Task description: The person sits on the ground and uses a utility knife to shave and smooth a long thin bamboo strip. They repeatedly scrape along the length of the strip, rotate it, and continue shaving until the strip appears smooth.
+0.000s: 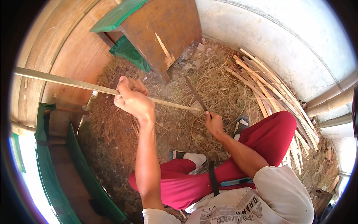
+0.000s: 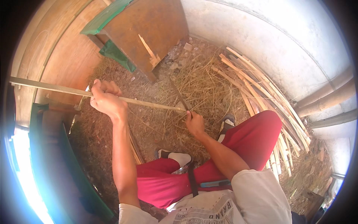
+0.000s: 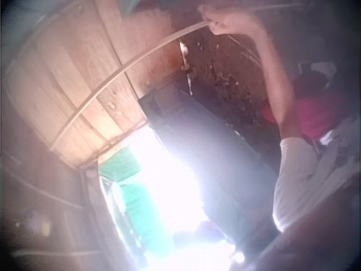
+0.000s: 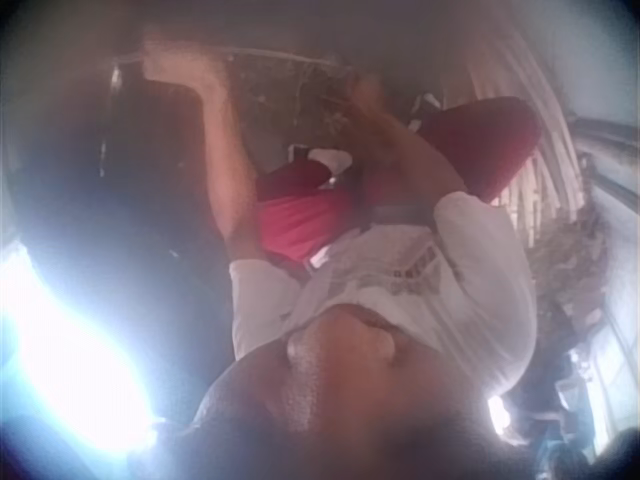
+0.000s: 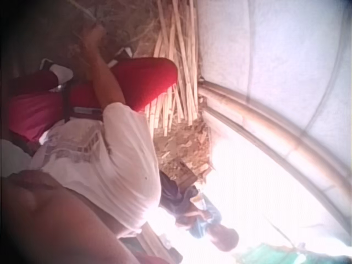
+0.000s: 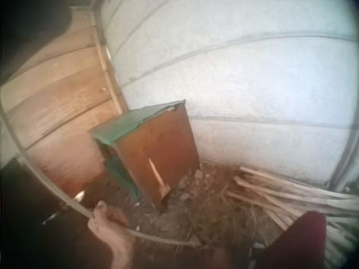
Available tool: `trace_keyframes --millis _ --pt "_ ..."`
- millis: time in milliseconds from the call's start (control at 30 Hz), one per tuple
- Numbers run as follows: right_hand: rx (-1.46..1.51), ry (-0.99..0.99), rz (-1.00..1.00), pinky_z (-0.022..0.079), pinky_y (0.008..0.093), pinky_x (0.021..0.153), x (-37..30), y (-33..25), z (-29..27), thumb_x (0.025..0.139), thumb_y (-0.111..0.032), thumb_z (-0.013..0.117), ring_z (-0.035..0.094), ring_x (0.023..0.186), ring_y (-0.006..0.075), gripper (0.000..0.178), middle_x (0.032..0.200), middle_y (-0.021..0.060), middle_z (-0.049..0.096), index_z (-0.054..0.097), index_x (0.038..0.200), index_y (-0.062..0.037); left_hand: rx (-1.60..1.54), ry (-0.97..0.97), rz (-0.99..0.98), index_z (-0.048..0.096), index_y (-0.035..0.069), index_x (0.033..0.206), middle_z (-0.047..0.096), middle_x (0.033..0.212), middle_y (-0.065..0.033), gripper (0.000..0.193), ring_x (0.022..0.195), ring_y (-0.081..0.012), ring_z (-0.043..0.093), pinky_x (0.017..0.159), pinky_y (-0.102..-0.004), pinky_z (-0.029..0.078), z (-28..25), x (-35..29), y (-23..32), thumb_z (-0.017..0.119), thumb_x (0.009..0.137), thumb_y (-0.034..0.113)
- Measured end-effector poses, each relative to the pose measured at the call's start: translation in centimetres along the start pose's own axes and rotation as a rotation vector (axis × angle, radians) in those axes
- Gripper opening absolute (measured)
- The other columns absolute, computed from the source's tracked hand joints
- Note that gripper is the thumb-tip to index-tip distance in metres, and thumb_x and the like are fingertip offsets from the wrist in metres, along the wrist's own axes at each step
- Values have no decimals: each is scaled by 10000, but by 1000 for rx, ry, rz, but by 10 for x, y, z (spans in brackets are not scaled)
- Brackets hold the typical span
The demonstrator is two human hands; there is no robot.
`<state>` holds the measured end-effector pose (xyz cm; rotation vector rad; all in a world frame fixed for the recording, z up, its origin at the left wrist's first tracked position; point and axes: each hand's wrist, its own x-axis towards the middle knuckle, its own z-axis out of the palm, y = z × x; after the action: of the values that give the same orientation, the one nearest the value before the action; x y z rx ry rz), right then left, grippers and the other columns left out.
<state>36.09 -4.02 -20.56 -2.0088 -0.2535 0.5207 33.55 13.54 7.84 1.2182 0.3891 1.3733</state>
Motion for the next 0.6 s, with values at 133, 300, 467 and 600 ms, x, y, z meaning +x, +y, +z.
trace_keyframes --millis 133,300,467,600 --pt "1 80 79 391 464 512 8 24 0 1062 -278 529 484 458 286 431 580 190 568 685 844 61 2 -17 72 293 141 545 272 470 32 471 403 -74 219 395 -295 133 6 2 -1 483 976 143" --pt "-1 66 142 392 469 522 8 25 -2 1058 -297 536 484 469 279 445 573 179 562 684 829 55 -1 -118 148 333 146 529 284 460 43 467 380 -73 194 377 -302 96 -1 2 4 482 972 146" --pt "-60 18 5 429 485 557 7 25 0 1048 -320 550 525 495 346 441 594 211 580 691 861 53 -26 -117 0 257 125 569 265 491 9 459 442 -84 222 433 -302 135 6 -1 -3 498 959 150" --pt "-74 -37 -51 476 511 607 -5 17 10 1044 -333 550 606 596 437 437 672 265 626 704 896 48 -16 -66 48 248 132 572 250 492 15 460 450 -94 201 443 -312 134 2 -1 -6 499 957 164"
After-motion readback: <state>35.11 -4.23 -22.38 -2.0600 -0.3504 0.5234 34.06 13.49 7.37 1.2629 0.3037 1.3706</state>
